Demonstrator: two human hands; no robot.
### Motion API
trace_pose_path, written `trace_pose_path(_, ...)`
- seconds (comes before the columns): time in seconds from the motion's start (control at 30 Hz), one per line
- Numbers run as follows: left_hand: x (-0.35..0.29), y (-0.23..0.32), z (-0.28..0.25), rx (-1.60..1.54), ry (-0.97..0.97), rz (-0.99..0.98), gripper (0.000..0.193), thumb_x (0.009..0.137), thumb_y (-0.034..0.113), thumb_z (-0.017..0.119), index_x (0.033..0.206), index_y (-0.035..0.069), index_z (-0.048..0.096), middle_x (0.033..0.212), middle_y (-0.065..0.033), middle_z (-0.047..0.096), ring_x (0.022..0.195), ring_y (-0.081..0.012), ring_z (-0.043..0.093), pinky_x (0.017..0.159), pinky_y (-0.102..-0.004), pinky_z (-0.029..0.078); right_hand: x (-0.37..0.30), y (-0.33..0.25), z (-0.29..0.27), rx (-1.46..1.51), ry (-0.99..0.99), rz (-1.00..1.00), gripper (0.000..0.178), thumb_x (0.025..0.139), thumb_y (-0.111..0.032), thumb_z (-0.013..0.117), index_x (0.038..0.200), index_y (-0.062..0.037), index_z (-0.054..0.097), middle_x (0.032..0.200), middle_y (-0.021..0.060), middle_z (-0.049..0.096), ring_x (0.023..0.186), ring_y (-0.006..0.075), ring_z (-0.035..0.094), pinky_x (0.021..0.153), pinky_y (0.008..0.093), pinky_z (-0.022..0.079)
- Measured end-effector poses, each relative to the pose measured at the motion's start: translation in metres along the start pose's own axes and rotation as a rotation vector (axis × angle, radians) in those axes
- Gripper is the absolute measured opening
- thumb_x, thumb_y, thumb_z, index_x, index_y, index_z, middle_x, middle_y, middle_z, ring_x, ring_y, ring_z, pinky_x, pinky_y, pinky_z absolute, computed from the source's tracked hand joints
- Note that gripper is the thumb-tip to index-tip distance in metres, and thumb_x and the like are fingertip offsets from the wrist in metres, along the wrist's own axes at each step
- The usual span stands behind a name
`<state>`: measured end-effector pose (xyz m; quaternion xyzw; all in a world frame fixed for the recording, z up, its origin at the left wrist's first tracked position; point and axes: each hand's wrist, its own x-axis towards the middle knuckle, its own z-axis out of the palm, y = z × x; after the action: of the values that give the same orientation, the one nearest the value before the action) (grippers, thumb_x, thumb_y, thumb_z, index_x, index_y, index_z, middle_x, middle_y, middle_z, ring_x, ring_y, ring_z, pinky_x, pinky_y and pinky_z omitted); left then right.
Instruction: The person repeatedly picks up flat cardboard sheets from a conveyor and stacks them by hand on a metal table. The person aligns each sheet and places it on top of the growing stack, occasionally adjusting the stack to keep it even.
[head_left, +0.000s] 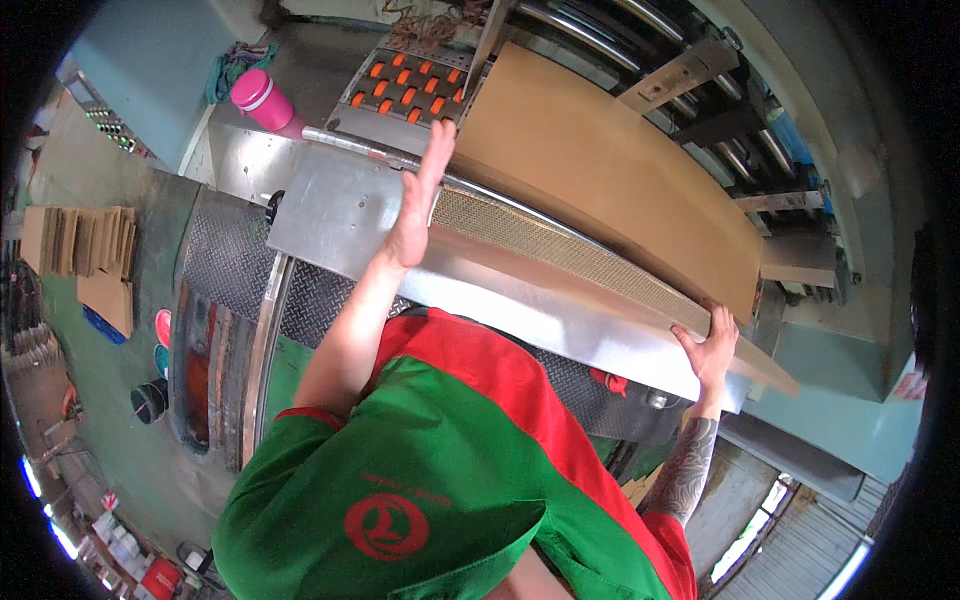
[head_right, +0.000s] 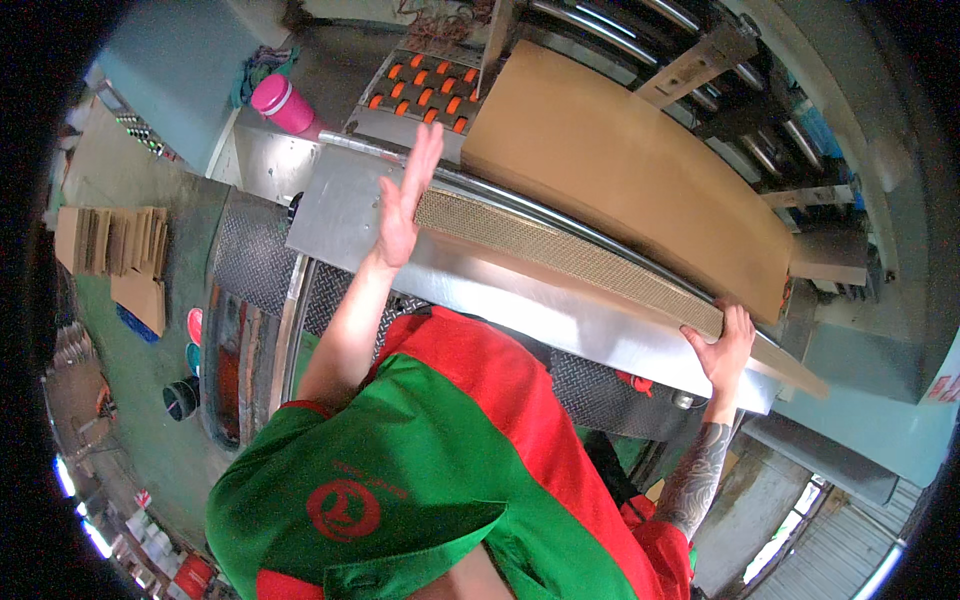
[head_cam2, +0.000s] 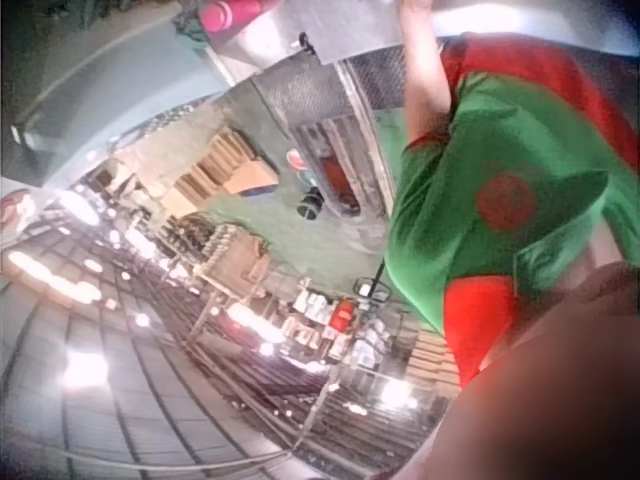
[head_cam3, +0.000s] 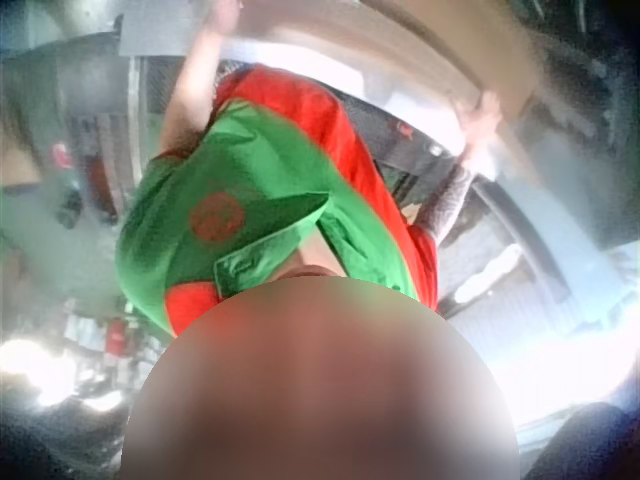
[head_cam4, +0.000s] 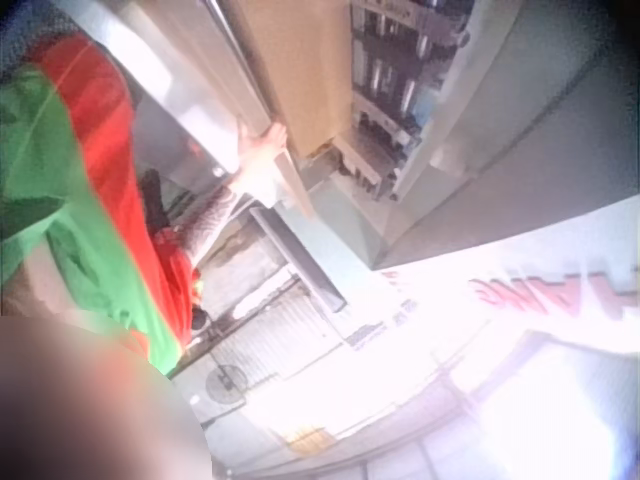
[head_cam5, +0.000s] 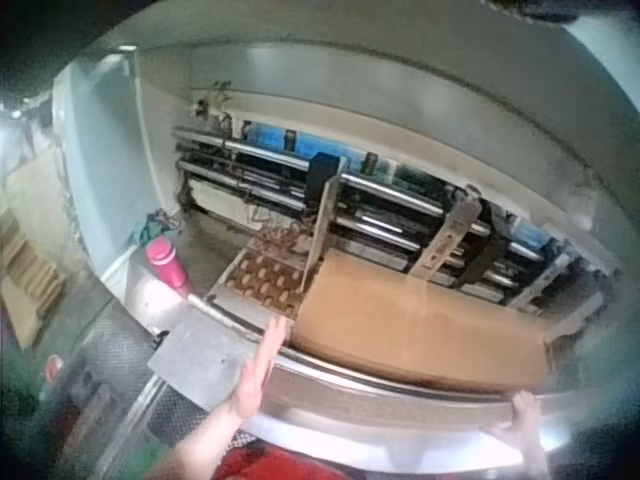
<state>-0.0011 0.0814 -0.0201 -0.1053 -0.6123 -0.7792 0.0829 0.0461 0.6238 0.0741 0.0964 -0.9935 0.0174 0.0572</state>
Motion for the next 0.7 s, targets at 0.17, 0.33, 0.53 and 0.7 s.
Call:
trace_pose_path(0.17, 0.0001, -0.0009, 0.0012, 0.043, -0.047, -0.039, 0.109, 0.100, 0.088, 0.002, 0.177, 0.011, 0.006, 0.184, -0.0143, 0.010, 0.169, -0.0340, 0.010, 0.136, -0.0497, -0.001, -0.0011, 0.0018, 0.0013, -0.025, -0.037, 0.042, 0.074, 0.068, -0.049, 0.095, 0.122, -0.0074, 0.069, 0.122, 0.0104, 0.071, 0.121, 0.0362, 0.064, 0.106, 0.0496, 0.046)
trace_pose_path(0.33, -0.0004, -0.0030, 0.0020, 0.093, -0.005, 0.024, 0.106, 0.102, 0.086, 0.004, 0.177, 0.011, 0.011, 0.183, -0.0154, 0.016, 0.169, -0.0323, 0.016, 0.136, -0.0496, 0.002, -0.0024, 0.0036, 0.0045, 0.002, 0.032, 0.005, 0.075, 0.069, -0.051, 0.095, 0.123, -0.0072, 0.069, 0.122, 0.0105, 0.071, 0.121, 0.0363, 0.064, 0.106, 0.0494, 0.046)
trace_pose_path(0.53, 0.0009, -0.0049, 0.0063, 0.065, -0.112, 0.118, 0.097, 0.109, 0.076, 0.020, 0.176, 0.006, 0.010, 0.182, -0.0189, 0.018, 0.168, -0.0321, 0.018, 0.136, -0.0480, 0.006, -0.0027, 0.0040, 0.0029, -0.011, 0.002, 0.017, 0.075, 0.070, -0.052, 0.095, 0.124, -0.0076, 0.068, 0.122, 0.0099, 0.071, 0.121, 0.0357, 0.064, 0.106, 0.0493, 0.046)
trace_pose_path(0.7, 0.0000, -0.0060, 0.0096, 0.017, 0.045, 0.111, 0.098, 0.109, 0.077, 0.024, 0.176, 0.007, 0.012, 0.180, -0.0202, 0.023, 0.168, -0.0303, 0.017, 0.136, -0.0456, 0.006, -0.0030, 0.0009, 0.0023, -0.015, 0.011, 0.002, 0.074, 0.070, -0.050, 0.095, 0.124, -0.0078, 0.068, 0.123, 0.0090, 0.071, 0.121, 0.0348, 0.064, 0.105, 0.0488, 0.046)
